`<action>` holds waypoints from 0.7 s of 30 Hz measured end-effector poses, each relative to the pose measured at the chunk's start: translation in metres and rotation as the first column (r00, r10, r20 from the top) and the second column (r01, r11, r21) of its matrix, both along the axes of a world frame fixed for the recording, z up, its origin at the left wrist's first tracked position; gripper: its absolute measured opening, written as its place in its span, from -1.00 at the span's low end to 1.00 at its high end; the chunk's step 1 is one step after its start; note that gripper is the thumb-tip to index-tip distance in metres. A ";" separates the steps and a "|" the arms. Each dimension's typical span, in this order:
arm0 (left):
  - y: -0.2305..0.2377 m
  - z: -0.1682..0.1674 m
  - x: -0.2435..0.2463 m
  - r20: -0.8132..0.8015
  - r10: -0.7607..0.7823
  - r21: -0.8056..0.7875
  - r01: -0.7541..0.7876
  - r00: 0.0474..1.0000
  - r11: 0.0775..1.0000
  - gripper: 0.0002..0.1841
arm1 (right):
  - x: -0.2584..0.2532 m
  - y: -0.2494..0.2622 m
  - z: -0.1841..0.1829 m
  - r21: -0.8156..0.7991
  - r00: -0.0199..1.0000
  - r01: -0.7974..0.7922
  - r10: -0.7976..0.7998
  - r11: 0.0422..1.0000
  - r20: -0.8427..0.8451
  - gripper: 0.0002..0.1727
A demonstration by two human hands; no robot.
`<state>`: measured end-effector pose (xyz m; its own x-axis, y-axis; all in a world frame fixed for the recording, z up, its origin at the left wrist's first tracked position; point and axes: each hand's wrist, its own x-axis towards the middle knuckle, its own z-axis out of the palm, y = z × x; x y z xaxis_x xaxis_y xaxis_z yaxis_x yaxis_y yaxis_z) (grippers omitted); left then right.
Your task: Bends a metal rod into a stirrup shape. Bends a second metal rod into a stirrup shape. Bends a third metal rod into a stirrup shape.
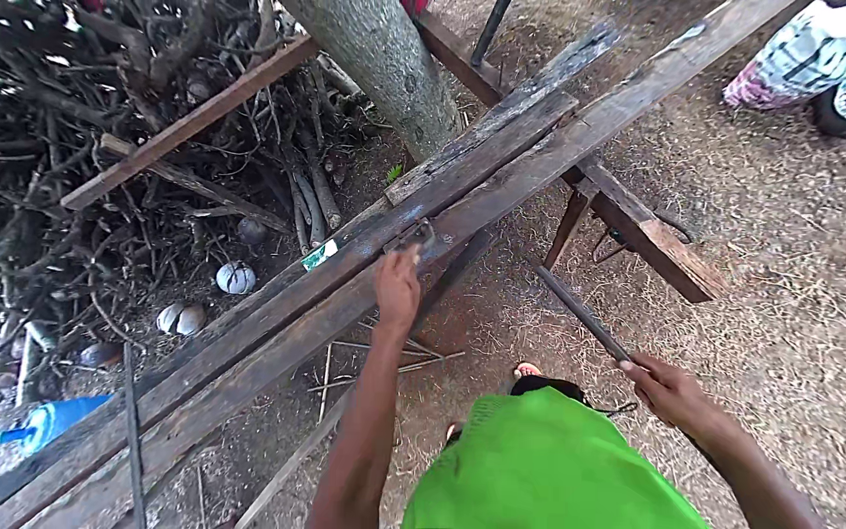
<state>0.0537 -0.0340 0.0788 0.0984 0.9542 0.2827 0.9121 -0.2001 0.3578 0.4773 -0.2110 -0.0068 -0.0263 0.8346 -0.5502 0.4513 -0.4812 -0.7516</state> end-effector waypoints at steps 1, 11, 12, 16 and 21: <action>0.011 0.020 -0.001 0.010 0.053 0.006 -0.053 0.999 0.999 -0.61 | 0.003 0.003 -0.001 -0.015 1.000 0.000 0.000 1.000 0.007 -0.52; 0.066 0.135 -0.021 0.273 0.110 0.275 -0.187 0.956 0.943 -0.59 | 0.032 0.071 0.025 0.120 0.933 -0.344 0.324 0.931 0.158 -0.48; 0.055 0.139 -0.024 0.275 0.121 0.280 -0.199 0.954 0.939 -0.60 | 0.034 0.078 0.024 0.129 0.919 -0.380 0.358 0.916 0.166 -0.49; -0.032 0.138 -0.048 0.290 0.176 0.132 -0.222 0.941 0.966 -0.63 | 0.031 0.103 0.019 0.115 0.846 -0.509 0.471 0.853 0.252 -0.50; -0.188 0.051 -0.065 0.386 0.472 -0.227 -0.414 0.793 0.882 -0.69 | 0.008 0.136 0.016 -0.077 0.604 -0.674 0.608 0.735 0.515 -0.52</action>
